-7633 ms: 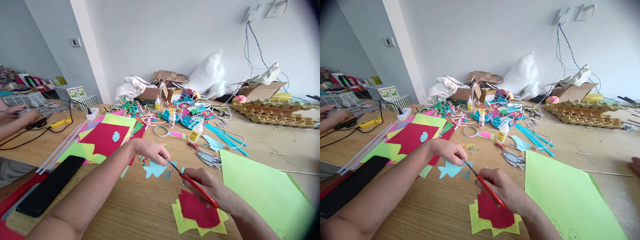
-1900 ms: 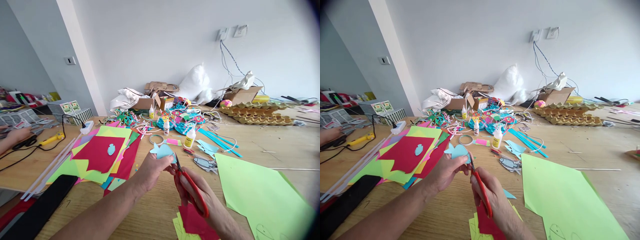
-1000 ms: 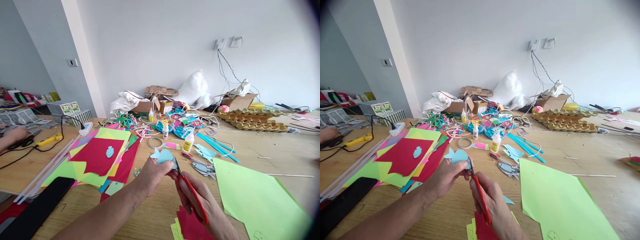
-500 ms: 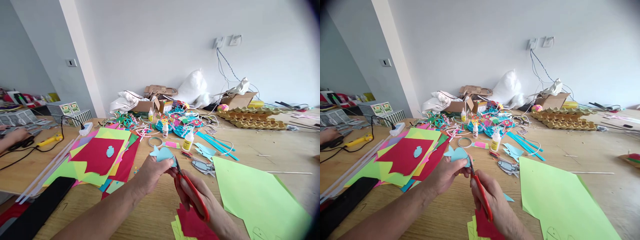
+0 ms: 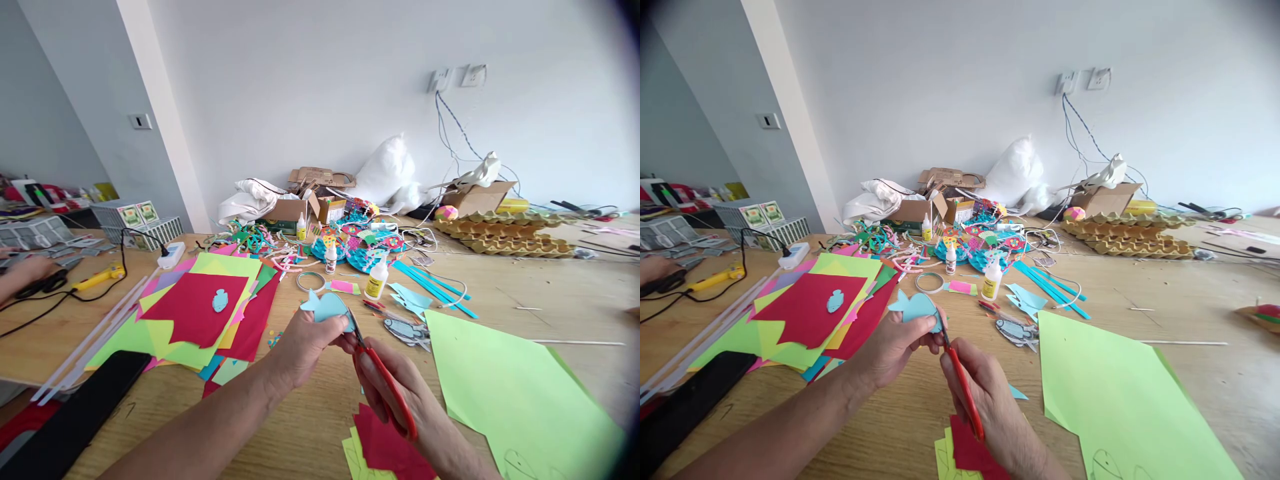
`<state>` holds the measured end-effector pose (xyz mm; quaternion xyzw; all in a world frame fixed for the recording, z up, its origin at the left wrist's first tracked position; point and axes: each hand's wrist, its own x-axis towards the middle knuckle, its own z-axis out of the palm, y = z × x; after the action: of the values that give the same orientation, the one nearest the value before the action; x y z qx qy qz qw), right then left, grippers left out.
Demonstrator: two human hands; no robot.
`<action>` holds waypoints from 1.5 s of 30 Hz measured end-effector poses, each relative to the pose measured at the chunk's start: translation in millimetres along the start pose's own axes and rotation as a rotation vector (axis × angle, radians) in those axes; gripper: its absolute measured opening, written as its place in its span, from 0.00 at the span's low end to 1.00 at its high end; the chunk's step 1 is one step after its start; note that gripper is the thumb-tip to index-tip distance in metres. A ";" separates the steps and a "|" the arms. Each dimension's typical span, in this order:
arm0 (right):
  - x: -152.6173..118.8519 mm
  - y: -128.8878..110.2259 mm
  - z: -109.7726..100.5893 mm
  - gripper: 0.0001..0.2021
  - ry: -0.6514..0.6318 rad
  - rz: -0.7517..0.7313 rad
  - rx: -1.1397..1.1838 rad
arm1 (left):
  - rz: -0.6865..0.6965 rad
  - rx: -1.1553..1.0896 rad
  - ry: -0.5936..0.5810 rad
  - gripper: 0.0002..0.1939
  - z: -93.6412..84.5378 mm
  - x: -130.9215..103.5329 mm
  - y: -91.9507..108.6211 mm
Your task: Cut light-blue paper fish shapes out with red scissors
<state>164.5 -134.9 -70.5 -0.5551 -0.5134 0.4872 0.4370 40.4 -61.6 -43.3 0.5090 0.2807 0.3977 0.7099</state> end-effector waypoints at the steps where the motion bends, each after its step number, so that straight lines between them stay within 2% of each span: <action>1: 0.2 0.9 0.0 0.23 0.001 -0.002 0.005 | -0.001 0.001 -0.001 0.08 0.1 -0.1 0.1; 8: 2.6 5.0 -0.5 0.24 0.005 -0.019 -0.023 | 0.005 0.011 -0.030 0.08 -2.5 -0.3 -0.9; 13: 0.6 2.0 -1.9 0.23 -0.026 -0.084 -0.002 | 0.012 0.005 -0.053 0.08 -3.7 -0.5 -1.1; 26: 2.1 2.2 -1.8 0.23 -0.015 -0.046 0.018 | -0.017 -0.007 -0.037 0.08 -2.1 -1.8 -0.4; 38: 4.7 4.6 -3.3 0.24 0.037 -0.078 -0.130 | -0.027 -0.009 -0.067 0.08 -6.1 0.3 0.3; 45: 4.5 5.9 -2.2 0.22 0.001 -0.041 -0.042 | 0.030 0.006 -0.084 0.09 -7.3 0.2 -0.1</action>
<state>167.5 -131.0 -76.4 -0.5536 -0.5347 0.4671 0.4353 34.7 -57.8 -45.7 0.5318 0.2441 0.3857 0.7134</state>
